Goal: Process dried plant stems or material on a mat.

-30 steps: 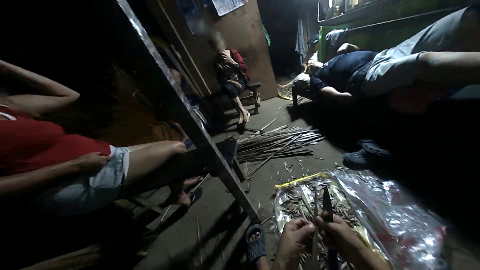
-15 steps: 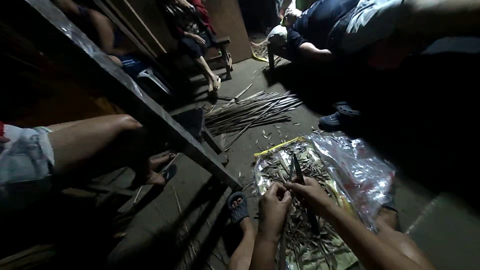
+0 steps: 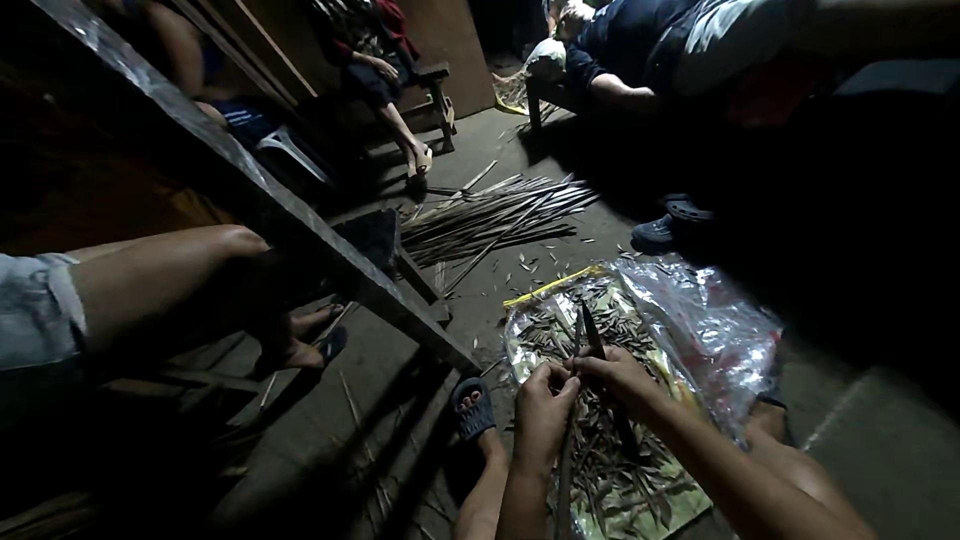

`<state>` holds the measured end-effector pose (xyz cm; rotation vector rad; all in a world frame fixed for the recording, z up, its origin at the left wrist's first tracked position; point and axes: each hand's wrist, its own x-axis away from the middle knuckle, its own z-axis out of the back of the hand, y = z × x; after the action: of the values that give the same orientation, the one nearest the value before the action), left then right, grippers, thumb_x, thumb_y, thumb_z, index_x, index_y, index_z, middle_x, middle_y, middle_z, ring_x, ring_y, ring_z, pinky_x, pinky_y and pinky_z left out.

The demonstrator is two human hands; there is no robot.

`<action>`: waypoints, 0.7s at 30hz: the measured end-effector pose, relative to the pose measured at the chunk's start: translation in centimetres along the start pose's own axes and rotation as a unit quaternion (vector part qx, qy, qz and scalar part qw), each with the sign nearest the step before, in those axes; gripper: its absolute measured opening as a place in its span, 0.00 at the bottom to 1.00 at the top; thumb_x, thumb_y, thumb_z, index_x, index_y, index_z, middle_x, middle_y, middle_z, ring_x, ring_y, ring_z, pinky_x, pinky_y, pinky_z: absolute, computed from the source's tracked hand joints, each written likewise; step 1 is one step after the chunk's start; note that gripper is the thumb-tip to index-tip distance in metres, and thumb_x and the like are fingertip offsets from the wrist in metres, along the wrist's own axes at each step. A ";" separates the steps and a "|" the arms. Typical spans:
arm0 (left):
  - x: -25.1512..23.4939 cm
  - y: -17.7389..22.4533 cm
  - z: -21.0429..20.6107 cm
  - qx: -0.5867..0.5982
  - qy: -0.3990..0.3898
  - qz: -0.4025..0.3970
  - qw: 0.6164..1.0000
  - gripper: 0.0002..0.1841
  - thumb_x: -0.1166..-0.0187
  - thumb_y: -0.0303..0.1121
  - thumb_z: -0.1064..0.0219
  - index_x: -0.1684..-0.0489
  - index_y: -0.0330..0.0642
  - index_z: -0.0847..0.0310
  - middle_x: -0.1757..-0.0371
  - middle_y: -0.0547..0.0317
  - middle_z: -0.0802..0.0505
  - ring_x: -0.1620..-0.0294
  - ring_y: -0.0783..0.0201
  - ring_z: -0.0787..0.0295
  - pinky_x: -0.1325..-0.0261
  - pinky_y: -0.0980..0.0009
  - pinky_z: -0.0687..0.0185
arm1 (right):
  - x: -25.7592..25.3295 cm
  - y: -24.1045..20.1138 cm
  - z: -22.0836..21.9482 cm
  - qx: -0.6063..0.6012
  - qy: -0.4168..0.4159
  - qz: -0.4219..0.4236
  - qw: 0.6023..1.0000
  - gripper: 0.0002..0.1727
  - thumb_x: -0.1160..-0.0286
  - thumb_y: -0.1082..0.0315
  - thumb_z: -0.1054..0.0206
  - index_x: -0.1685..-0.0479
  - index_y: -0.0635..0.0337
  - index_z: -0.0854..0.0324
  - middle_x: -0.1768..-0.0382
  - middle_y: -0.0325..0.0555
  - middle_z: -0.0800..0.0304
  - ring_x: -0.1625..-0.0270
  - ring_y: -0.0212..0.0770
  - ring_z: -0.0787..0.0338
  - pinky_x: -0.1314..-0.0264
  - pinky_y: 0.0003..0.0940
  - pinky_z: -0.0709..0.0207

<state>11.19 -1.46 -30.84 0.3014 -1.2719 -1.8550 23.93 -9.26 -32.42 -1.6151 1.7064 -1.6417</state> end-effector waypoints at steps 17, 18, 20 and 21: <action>0.3 1.4 0.8 0.315 -0.049 0.086 0.944 0.09 0.12 0.21 0.46 0.60 0.33 0.20 0.76 0.59 0.10 0.79 0.71 0.12 0.73 0.78 0.14 | 0.2 0.1 0.6 -0.091 -0.053 0.074 0.992 0.05 0.17 0.73 0.43 0.58 0.58 0.22 0.80 0.32 0.19 0.86 0.21 0.27 0.84 0.16 0.34; 0.3 1.4 0.6 0.312 -0.043 0.083 0.946 0.09 0.12 0.21 0.46 0.59 0.32 0.20 0.76 0.59 0.10 0.79 0.71 0.12 0.74 0.78 0.14 | 0.2 0.1 0.4 -0.084 -0.045 0.077 0.992 0.05 0.17 0.73 0.43 0.58 0.59 0.22 0.80 0.32 0.19 0.86 0.21 0.28 0.84 0.16 0.34; 0.2 1.5 0.3 0.281 -0.024 0.068 0.957 0.07 0.12 0.22 0.45 0.58 0.32 0.21 0.75 0.59 0.11 0.80 0.70 0.12 0.75 0.77 0.14 | 0.2 0.1 0.2 -0.072 -0.031 0.078 0.994 0.05 0.16 0.74 0.42 0.60 0.59 0.21 0.82 0.31 0.20 0.86 0.21 0.29 0.84 0.16 0.35; 0.1 1.4 0.2 0.255 -0.012 0.054 0.965 0.06 0.13 0.22 0.43 0.58 0.31 0.21 0.75 0.59 0.10 0.80 0.71 0.13 0.75 0.77 0.14 | 0.2 0.1 0.1 -0.070 -0.029 0.082 0.994 0.06 0.17 0.74 0.42 0.60 0.59 0.21 0.82 0.31 0.21 0.86 0.21 0.29 0.84 0.16 0.35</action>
<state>11.70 -1.61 -29.49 0.4730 -1.7389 -1.4189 23.88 -9.54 -32.46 -1.5194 1.9061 -1.4148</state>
